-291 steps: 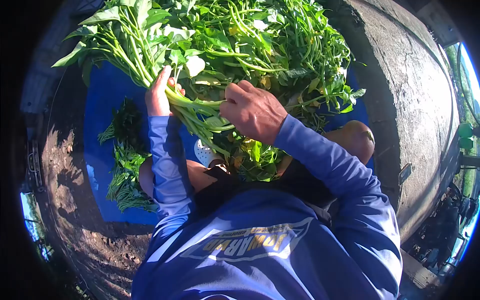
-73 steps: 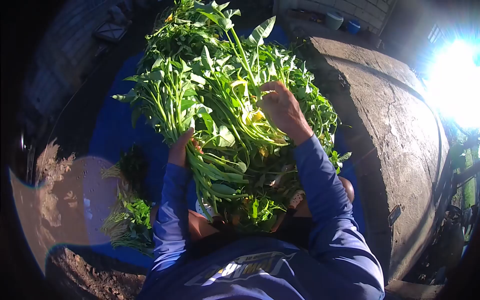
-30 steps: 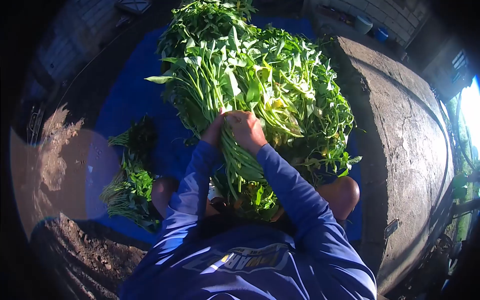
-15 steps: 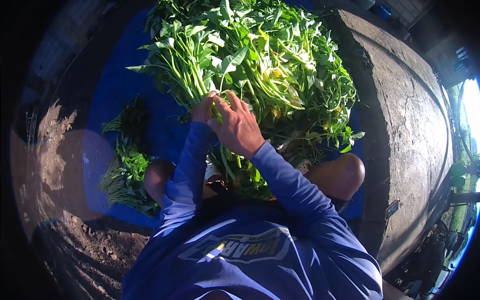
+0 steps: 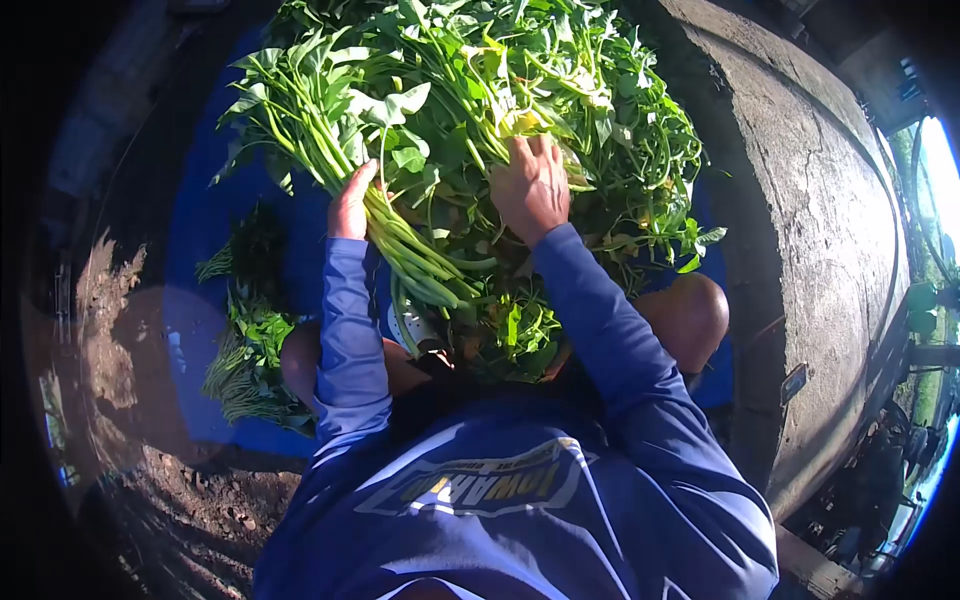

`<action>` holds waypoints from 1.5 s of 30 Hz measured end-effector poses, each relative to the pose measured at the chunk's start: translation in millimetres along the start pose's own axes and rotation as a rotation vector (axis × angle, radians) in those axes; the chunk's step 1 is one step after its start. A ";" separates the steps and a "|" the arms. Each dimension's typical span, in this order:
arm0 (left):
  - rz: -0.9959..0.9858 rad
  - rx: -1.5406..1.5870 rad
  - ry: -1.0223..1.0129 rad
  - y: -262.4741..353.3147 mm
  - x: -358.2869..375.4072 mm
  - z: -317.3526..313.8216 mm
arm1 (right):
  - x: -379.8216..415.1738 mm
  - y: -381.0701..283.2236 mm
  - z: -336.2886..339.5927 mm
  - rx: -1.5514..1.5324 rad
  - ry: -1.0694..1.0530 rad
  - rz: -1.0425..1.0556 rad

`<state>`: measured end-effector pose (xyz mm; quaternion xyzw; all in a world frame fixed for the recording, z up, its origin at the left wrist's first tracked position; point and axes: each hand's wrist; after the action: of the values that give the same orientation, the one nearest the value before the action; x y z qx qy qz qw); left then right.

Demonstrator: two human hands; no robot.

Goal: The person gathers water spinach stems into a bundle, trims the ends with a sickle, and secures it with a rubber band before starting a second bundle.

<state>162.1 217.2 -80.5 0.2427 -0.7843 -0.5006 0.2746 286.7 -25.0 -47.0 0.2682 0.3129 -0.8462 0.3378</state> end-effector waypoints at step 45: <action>0.037 0.139 -0.010 -31.9 28.3 -24.9 | 30.4 -95.7 14.6 -0.397 -0.541 -0.033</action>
<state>161.5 170.3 -95.8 0.2440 -0.8230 -0.4407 0.2624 193.2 7.5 -24.2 -0.0423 0.3749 -0.8148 0.4403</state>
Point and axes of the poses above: each hand's wrist, its own x-axis away from the middle knuckle, its own z-axis out of the back of the hand, y = z × x
